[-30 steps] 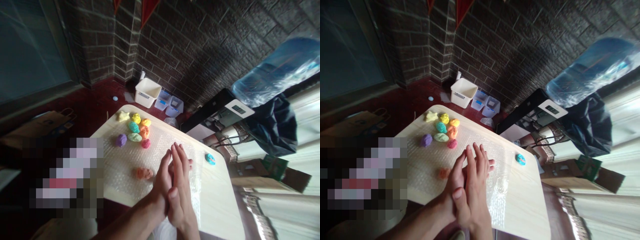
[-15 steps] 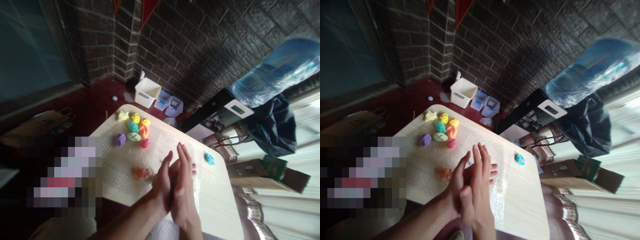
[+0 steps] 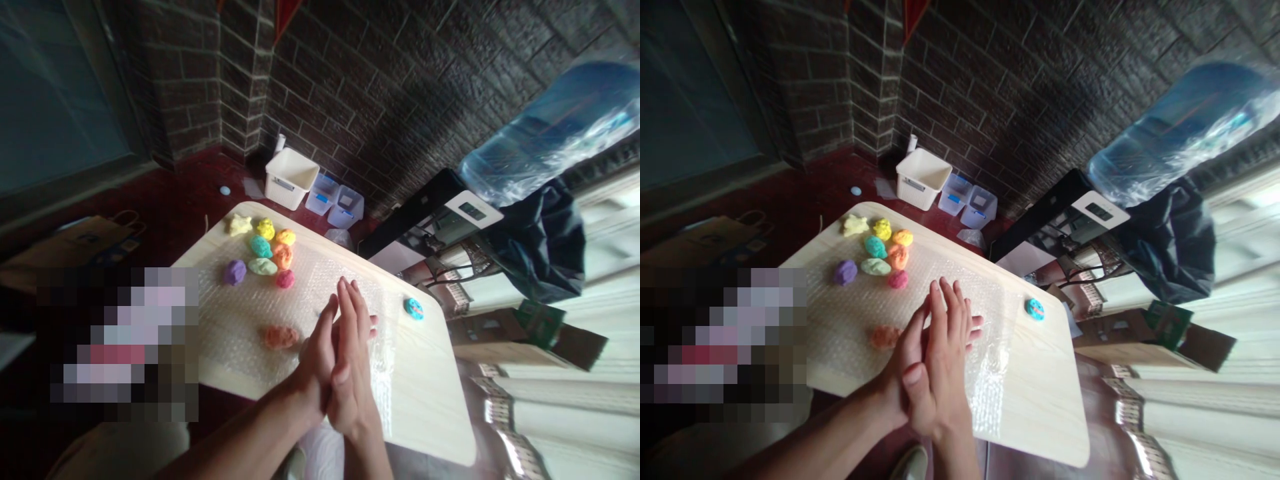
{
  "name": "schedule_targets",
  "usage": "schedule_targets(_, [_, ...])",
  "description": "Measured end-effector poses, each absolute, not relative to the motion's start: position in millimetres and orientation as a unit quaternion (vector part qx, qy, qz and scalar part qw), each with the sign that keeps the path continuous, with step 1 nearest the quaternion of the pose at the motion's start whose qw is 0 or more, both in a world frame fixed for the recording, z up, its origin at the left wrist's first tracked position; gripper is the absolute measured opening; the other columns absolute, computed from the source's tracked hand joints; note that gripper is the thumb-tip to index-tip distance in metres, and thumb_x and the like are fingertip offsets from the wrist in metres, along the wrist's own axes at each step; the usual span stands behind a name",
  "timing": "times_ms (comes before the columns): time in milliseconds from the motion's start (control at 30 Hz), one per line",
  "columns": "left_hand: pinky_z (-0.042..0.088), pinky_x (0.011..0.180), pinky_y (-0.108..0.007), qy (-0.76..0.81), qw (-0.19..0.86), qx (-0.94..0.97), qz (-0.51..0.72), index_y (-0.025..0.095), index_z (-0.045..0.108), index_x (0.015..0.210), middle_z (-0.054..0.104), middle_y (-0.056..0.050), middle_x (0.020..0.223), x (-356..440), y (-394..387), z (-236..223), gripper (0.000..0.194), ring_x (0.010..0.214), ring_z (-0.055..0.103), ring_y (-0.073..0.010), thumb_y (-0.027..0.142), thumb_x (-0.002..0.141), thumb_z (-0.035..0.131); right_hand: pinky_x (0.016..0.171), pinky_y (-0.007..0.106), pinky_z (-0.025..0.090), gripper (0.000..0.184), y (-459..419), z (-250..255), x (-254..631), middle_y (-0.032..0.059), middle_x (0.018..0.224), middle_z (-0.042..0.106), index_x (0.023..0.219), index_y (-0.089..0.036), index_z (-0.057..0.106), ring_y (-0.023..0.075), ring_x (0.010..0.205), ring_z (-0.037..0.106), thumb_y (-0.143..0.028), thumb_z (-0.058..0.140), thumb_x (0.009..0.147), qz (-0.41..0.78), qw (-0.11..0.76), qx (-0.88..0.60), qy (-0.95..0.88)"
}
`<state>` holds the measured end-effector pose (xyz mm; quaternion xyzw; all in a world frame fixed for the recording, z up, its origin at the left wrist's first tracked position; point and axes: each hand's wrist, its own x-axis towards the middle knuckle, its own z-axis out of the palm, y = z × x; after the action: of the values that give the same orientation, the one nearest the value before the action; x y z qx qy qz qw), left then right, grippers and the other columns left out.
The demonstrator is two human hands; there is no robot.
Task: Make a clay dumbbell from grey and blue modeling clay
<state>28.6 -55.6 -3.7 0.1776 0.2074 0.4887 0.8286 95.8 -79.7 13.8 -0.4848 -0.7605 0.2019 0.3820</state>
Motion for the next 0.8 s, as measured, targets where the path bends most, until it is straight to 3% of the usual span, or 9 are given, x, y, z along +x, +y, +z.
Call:
schedule_targets(167, [0.045,0.114,-0.051,0.17,0.891,0.071,0.414,0.018,0.074,0.128,0.078,-0.017,0.127,15,-47,-1,0.072,0.134,0.065,-0.0389,0.077,0.094,0.053,0.132,0.074,0.01,0.08,-77,5,99,0.006,0.18,0.027,0.173,-0.034,0.023,0.0404,0.168,0.015,-0.076,0.013,0.106,0.262,0.444,-0.5,-0.696])
schedule_targets(233, [0.051,0.104,-0.047,0.131,0.906,0.037,0.4,0.017,0.074,0.125,0.079,-0.018,0.123,8,-42,1,0.07,0.127,0.069,-0.0384,0.076,0.093,0.055,0.132,0.073,0.015,0.08,-76,9,107,0.0076,0.178,0.031,0.171,-0.032,0.032,0.0402,0.167,0.022,-0.076,0.015,0.106,0.268,0.493,-0.494,-0.663])
schedule_targets(300, [0.055,0.095,-0.042,0.096,0.915,-0.003,0.392,0.016,0.074,0.125,0.079,-0.019,0.122,2,-38,5,0.071,0.121,0.071,-0.0365,0.077,0.094,0.053,0.129,0.071,0.024,0.068,-75,19,117,0.0097,0.171,0.043,0.163,-0.032,0.047,0.04,0.162,0.033,-0.07,0.03,0.109,0.246,0.512,-0.497,-0.656])
schedule_targets(400, [0.056,0.095,-0.042,0.07,0.913,-0.043,0.4,0.016,0.073,0.128,0.077,-0.018,0.125,-3,-35,11,0.074,0.118,0.072,-0.0351,0.078,0.097,0.049,0.121,0.066,0.04,0.043,-75,37,133,0.0112,0.158,0.057,0.146,-0.032,0.066,0.0391,0.152,0.048,-0.048,0.058,0.107,0.215,0.401,-0.541,-0.707])
schedule_targets(533, [0.058,0.096,-0.046,0.116,0.898,-0.049,0.423,0.014,0.073,0.131,0.075,-0.018,0.127,-6,-34,19,0.077,0.114,0.073,-0.0346,0.077,0.099,0.044,0.119,0.062,0.045,0.036,-76,48,137,0.0126,0.149,0.064,0.133,-0.03,0.074,0.039,0.146,0.052,-0.036,0.075,0.098,0.197,0.321,-0.532,-0.759])
schedule_targets(667, [0.06,0.091,-0.042,0.179,0.867,-0.017,0.466,0.012,0.076,0.126,0.075,-0.018,0.121,-4,-33,19,0.07,0.102,0.073,-0.0296,0.071,0.1,0.047,0.102,0.049,0.055,0.019,-72,44,135,0.0092,0.118,0.078,0.111,-0.027,0.077,0.0316,0.117,0.07,-0.031,0.081,0.093,0.227,0.36,-0.527,-0.736])
schedule_targets(800, [0.059,0.084,-0.032,0.197,0.821,0.12,0.522,0.015,0.079,0.115,0.076,-0.012,0.109,0,-35,14,0.039,0.097,0.07,-0.0229,0.047,0.091,0.077,0.078,0.036,0.056,0.017,-67,35,143,0.0035,0.092,0.077,0.103,-0.024,0.074,0.0211,0.084,0.07,-0.031,0.084,0.092,0.292,0.49,-0.554,-0.606])
